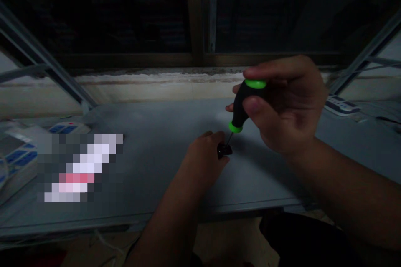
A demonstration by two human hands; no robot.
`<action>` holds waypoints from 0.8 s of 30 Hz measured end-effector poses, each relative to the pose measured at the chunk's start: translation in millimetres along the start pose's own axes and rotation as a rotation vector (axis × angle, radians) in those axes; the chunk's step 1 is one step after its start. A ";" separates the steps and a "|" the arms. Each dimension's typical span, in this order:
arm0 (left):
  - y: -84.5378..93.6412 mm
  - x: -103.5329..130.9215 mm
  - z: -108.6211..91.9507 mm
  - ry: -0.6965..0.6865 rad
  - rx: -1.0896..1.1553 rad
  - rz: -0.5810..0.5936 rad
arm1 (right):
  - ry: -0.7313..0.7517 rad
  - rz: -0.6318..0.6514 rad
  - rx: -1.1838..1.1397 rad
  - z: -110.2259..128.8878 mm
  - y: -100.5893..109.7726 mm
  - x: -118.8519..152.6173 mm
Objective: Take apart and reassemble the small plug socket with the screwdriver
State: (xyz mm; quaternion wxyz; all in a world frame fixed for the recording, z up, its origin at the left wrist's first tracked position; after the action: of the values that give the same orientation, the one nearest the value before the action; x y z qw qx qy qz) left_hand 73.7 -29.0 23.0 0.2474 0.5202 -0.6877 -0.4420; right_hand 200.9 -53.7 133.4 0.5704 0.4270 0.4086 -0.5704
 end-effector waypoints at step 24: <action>1.5 -0.7 0.7 0.033 0.047 0.042 | -0.181 -0.075 -0.241 -40.2 10.4 -8.4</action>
State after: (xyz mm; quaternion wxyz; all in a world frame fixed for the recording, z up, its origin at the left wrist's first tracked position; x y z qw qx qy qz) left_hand 72.6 -28.0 24.1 0.2556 0.5183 -0.7046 -0.4118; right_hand 212.0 -13.0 129.4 0.6301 0.2867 0.4369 -0.5743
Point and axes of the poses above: each hand's wrist, its own x-axis away from the middle knuckle, its own y-axis out of the back of the hand, z = x × y, the point moved 7 cm from there along -x, towards the middle knuckle, and after that the axes turned 5 degrees about y, right-handed, at the moved point
